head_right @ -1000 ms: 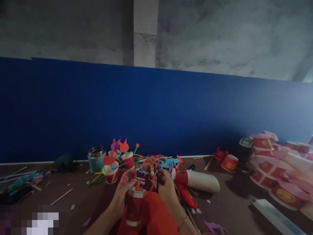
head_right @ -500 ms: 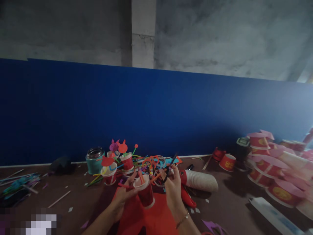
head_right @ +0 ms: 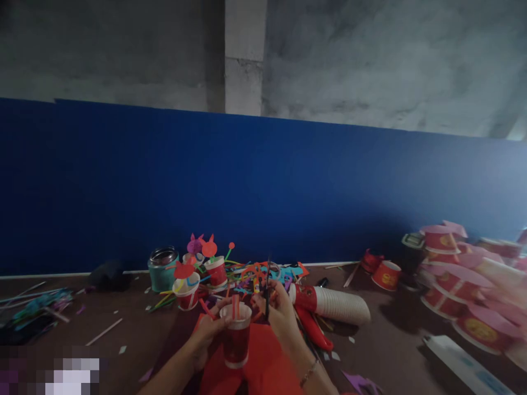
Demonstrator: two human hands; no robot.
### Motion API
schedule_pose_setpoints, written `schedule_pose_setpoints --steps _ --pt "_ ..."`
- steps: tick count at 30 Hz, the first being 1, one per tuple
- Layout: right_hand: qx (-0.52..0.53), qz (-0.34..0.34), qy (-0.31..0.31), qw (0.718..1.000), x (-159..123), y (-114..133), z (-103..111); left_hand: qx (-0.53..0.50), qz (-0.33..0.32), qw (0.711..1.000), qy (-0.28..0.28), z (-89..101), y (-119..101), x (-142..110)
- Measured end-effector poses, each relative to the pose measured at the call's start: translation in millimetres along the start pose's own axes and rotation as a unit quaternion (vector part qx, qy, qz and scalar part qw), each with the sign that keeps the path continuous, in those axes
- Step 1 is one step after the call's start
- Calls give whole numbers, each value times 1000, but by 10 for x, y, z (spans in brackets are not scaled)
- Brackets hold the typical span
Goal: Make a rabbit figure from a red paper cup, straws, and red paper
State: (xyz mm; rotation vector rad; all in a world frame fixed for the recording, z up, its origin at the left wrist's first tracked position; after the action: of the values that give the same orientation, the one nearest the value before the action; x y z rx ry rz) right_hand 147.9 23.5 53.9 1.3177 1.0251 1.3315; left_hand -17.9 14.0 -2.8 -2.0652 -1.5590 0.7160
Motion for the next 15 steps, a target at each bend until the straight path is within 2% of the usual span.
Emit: schedule_pose_setpoints --steps 3,7,9,12,15 --pt "-6 14 -17 1000 45 65 206 -16 -20 1000 -4 -42 -98 -21" --pt "-53 -24 4 998 55 95 598 -28 -49 998 -4 -111 -216 -59" --pt "-113 -41 83 989 36 53 726 -24 -57 998 -8 -115 -239 -55" --pt "-197 -73 210 955 -17 -49 789 -26 -59 998 -8 -81 -226 -16" --pt "-217 -89 251 939 -56 -70 754 -16 -45 999 -9 -21 -179 36"
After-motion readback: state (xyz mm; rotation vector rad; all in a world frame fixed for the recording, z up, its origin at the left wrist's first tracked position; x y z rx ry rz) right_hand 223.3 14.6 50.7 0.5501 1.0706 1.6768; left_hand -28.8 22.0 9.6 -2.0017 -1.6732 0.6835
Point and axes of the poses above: each hand's wrist, its own x-axis towards the middle knuckle, its own z-axis out of the back of the hand, y = z × x, the point moved 3 cm from there along x, towards the middle knuckle, and after that the axes turned 12 degrees about -x, right-handed, at the moved point
